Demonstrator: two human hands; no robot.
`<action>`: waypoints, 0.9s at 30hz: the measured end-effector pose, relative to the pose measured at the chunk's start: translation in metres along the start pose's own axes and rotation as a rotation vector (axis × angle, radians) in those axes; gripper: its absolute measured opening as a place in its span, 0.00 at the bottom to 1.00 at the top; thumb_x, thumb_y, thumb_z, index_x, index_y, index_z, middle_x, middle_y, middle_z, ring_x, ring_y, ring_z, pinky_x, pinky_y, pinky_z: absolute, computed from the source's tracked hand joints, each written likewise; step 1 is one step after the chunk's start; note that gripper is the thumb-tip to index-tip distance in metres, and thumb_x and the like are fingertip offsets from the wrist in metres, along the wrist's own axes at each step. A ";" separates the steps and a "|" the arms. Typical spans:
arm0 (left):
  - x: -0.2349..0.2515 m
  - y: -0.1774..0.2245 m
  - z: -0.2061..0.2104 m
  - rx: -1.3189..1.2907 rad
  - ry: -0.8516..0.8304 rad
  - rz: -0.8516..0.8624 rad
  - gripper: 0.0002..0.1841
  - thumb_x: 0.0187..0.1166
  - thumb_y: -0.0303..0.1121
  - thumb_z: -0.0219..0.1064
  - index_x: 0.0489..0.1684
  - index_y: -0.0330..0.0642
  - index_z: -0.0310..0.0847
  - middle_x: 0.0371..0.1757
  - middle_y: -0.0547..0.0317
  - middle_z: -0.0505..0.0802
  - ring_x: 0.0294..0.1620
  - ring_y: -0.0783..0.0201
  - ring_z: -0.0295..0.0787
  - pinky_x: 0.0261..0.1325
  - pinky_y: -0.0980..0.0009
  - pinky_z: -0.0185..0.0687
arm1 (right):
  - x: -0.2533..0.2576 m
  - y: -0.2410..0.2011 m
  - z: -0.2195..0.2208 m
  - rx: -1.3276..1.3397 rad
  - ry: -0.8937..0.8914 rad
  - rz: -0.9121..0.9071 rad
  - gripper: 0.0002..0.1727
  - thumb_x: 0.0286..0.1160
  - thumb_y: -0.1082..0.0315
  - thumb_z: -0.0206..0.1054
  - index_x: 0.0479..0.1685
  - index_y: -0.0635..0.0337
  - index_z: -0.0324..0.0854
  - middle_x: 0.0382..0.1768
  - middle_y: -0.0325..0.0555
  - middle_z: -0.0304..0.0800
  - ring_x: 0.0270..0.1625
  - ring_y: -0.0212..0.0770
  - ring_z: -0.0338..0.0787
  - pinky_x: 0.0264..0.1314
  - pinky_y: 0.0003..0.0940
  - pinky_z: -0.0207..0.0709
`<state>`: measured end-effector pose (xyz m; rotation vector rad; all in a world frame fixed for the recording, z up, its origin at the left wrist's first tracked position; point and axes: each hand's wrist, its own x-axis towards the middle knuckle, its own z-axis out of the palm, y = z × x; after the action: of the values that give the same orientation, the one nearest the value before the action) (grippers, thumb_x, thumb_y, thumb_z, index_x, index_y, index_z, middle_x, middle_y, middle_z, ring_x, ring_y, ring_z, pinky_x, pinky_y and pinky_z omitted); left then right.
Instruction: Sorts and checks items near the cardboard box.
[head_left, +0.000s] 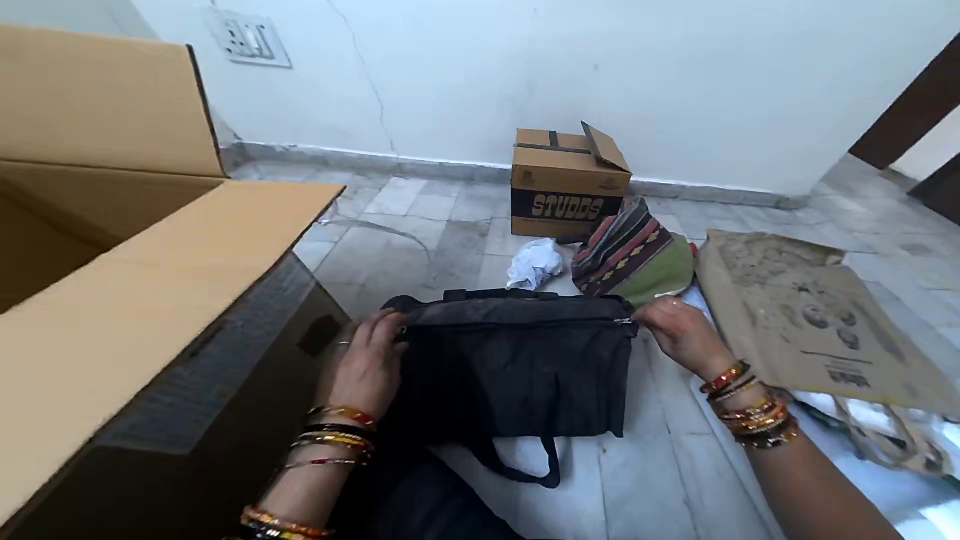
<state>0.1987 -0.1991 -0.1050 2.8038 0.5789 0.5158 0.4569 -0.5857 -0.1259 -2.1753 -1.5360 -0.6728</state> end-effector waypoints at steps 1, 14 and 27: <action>0.001 0.009 -0.002 0.017 -0.014 0.047 0.21 0.76 0.24 0.73 0.68 0.31 0.83 0.74 0.30 0.83 0.78 0.26 0.74 0.77 0.28 0.66 | 0.004 -0.004 0.001 0.012 0.027 -0.013 0.13 0.69 0.74 0.60 0.37 0.58 0.93 0.38 0.47 0.95 0.45 0.48 0.95 0.51 0.45 0.89; 0.027 0.065 0.030 0.248 -0.369 0.034 0.29 0.83 0.35 0.66 0.87 0.51 0.70 0.84 0.47 0.76 0.86 0.42 0.68 0.79 0.40 0.67 | -0.008 -0.007 0.016 0.146 0.116 0.039 0.14 0.79 0.69 0.58 0.40 0.57 0.92 0.42 0.45 0.95 0.53 0.44 0.94 0.63 0.41 0.86; 0.010 0.085 0.018 0.138 -0.683 0.059 0.18 0.87 0.35 0.54 0.69 0.48 0.84 0.80 0.51 0.80 0.88 0.48 0.65 0.92 0.37 0.36 | 0.007 -0.028 0.013 0.042 -0.041 0.022 0.19 0.77 0.55 0.55 0.36 0.52 0.91 0.48 0.41 0.96 0.59 0.46 0.92 0.66 0.53 0.81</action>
<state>0.2426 -0.2739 -0.0934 2.8640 0.3866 -0.4865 0.4341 -0.5642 -0.1311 -2.1850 -1.5299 -0.5876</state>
